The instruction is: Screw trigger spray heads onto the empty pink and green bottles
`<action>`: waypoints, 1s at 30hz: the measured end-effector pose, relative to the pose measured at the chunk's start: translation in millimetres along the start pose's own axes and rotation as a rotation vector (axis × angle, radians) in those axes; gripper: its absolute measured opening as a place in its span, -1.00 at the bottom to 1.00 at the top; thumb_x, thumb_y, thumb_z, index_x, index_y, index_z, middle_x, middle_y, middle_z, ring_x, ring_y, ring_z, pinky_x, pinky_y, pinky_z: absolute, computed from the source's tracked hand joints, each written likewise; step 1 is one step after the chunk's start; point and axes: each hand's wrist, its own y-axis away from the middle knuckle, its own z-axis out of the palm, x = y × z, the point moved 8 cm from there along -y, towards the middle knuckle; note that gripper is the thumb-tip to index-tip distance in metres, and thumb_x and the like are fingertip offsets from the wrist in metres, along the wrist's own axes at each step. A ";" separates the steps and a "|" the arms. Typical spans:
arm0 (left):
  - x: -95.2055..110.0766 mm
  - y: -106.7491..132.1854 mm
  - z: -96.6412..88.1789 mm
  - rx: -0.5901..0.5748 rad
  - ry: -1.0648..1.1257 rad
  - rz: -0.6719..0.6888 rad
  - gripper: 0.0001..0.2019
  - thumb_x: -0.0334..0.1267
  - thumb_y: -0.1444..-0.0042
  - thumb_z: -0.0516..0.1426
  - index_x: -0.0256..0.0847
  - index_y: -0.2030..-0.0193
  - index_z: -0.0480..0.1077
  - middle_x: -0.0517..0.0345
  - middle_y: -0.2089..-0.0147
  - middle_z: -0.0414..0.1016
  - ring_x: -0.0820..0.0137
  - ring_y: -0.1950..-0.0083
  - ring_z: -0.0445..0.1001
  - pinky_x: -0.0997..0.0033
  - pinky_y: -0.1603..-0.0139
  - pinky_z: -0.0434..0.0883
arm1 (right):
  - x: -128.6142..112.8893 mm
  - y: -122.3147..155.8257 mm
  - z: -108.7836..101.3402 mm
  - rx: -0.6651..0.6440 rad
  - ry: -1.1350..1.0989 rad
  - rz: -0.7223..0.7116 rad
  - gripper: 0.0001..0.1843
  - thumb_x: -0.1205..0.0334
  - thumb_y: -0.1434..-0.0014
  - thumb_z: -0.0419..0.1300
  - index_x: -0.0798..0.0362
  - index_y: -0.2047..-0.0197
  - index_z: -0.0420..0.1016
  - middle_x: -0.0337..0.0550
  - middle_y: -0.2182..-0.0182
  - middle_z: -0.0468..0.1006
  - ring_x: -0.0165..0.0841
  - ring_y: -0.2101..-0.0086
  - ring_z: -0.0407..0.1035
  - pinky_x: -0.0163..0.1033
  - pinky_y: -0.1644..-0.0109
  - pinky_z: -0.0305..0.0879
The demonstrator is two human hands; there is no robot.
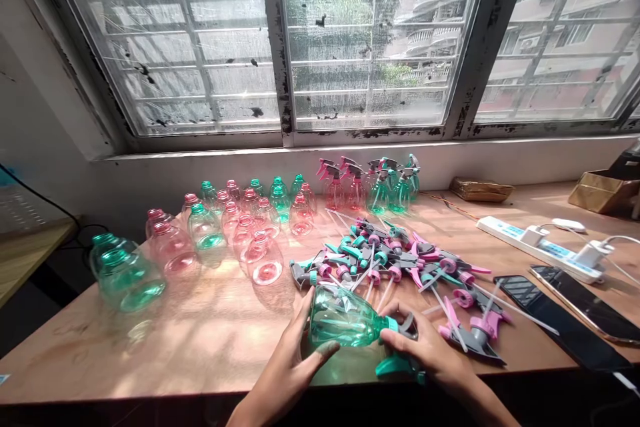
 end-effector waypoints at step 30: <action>0.5 1.9 2.2 -0.056 -0.013 0.017 -0.04 0.03 -0.28 0.31 0.04 -0.65 -0.13 0.07 -0.71 -0.16 0.00 -0.70 -0.23 -0.10 -0.66 -0.20 | 6.7 -1.2 4.3 -0.053 -0.107 0.050 -0.41 -0.29 -0.04 0.50 -0.04 0.10 0.48 -0.29 0.44 0.58 -0.20 0.37 0.49 -0.15 0.26 0.33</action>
